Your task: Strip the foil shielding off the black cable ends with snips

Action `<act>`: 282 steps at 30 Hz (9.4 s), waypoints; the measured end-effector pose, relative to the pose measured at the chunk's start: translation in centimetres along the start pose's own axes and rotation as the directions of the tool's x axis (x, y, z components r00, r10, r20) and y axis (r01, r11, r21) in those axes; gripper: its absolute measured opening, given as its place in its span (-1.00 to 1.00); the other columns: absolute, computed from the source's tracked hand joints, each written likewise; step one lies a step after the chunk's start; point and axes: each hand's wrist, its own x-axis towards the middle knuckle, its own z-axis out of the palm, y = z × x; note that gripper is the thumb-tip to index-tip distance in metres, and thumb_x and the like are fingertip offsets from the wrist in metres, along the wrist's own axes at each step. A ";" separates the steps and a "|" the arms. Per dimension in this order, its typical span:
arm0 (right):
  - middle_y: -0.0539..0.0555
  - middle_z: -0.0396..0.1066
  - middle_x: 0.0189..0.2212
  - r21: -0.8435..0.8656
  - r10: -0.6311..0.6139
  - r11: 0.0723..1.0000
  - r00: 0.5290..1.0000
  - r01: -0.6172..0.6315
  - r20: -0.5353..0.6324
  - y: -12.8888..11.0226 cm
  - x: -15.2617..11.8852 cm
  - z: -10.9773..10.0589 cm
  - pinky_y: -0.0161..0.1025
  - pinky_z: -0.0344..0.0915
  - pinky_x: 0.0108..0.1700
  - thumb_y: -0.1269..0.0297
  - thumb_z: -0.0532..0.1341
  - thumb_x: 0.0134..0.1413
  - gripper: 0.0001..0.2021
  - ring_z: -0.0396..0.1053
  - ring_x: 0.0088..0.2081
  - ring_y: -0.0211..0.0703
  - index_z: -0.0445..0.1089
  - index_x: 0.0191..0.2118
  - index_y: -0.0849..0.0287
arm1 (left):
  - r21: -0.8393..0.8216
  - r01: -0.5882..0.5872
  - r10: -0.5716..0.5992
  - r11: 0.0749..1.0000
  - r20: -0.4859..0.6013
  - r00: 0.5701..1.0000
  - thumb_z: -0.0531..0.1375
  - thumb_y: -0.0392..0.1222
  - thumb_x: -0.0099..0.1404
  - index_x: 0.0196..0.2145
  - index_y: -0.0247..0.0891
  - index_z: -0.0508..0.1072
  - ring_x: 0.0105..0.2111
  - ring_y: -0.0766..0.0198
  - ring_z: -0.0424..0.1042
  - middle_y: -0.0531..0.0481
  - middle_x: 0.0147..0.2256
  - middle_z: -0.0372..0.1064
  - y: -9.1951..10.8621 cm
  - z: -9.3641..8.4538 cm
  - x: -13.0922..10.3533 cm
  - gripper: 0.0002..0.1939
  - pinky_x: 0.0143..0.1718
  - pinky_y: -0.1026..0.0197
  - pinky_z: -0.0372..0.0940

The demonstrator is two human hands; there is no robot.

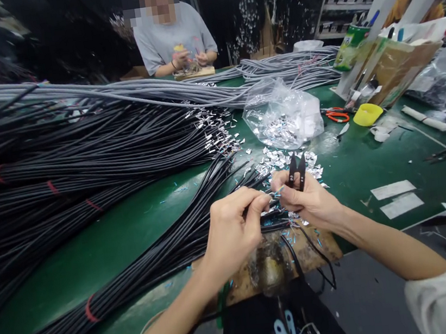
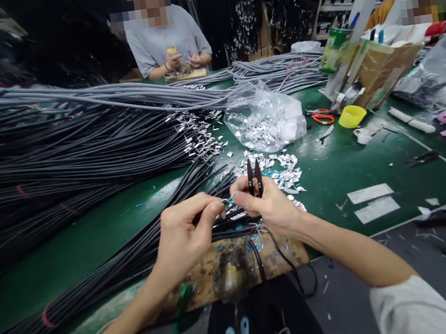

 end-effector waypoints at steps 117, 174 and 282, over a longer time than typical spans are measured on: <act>0.02 0.44 -0.50 -0.756 -0.665 0.295 0.693 0.585 0.277 1.5 -0.7 0.1 -0.32 0.31 -0.46 0.44 0.20 0.00 -0.89 0.35 -0.48 -0.28 0.45 -0.32 0.16 | -0.236 0.269 -0.332 0.934 -0.288 0.898 0.23 -0.12 0.15 -0.46 -0.32 0.49 -0.58 0.37 0.35 0.02 -0.54 0.43 -0.2 1.6 -0.3 -0.81 -0.55 0.36 0.26; 0.07 0.46 -0.39 -0.711 -0.492 0.596 0.870 0.373 0.044 -2.3 0.5 -0.3 -0.28 0.25 -0.31 0.24 0.13 0.18 -0.77 0.34 -0.37 -0.27 0.47 -0.17 0.23 | -0.034 -0.011 -0.007 0.999 -0.486 0.874 0.29 -0.31 0.10 -0.48 -0.27 0.46 -0.50 0.39 0.33 0.09 -0.51 0.34 0.4 1.0 1.6 -0.94 -0.52 0.33 0.24; -0.04 0.18 -0.60 -0.410 -0.173 0.884 0.971 0.227 0.164 -3.6 -0.9 0.4 -0.35 0.02 -0.52 0.10 0.05 0.21 -0.60 0.07 -0.54 -0.37 0.42 -0.46 0.28 | -0.256 -0.138 0.104 0.957 -0.141 0.985 0.03 -0.16 0.36 -0.56 -0.30 0.31 -0.53 0.37 0.17 0.04 -0.57 0.21 0.1 -1.1 0.3 -0.66 -0.47 0.27 0.07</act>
